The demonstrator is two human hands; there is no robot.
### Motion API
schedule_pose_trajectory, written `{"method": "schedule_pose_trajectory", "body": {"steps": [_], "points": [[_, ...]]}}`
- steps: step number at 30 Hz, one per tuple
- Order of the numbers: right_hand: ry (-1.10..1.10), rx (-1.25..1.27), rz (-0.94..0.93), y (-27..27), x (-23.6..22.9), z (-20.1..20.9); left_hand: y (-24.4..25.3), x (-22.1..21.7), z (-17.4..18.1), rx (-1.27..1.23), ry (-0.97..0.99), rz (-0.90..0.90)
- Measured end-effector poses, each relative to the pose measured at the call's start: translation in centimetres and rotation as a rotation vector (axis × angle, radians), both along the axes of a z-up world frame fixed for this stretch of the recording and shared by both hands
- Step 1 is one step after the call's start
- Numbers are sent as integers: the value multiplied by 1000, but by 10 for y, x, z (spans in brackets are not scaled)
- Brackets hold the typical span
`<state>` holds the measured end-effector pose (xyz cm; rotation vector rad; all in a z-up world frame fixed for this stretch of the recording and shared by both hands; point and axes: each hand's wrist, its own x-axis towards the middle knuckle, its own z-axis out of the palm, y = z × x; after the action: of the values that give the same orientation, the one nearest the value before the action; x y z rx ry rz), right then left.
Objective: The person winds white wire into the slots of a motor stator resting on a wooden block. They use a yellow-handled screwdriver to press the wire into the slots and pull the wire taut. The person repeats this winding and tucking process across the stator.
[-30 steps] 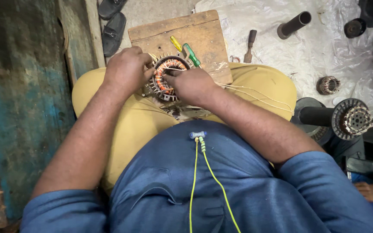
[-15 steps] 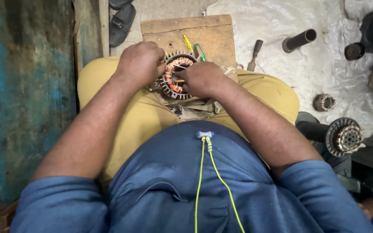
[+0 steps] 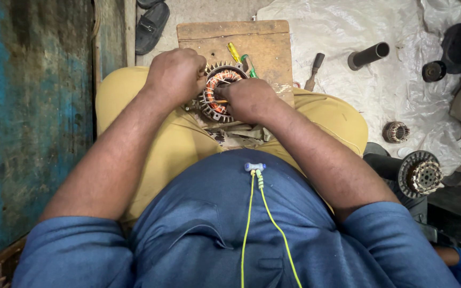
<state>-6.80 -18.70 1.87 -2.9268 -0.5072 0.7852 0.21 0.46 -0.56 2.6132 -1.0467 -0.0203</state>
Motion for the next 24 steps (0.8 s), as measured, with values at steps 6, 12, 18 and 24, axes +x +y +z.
{"method": "schedule_pose_trajectory", "body": {"steps": [6,12,18,24], "points": [[10,-23,9,-1,0,3,0,-2,2,14,7,8],[70,-36,-34,0,1,2,4,-6,0,-56,-43,-6],[-237,478,-146,-32,-12,14,7,-10,-7,-108,-44,44],[-281,418,-457,-64,-28,28,9,-7,-11,-120,-63,47]]}}
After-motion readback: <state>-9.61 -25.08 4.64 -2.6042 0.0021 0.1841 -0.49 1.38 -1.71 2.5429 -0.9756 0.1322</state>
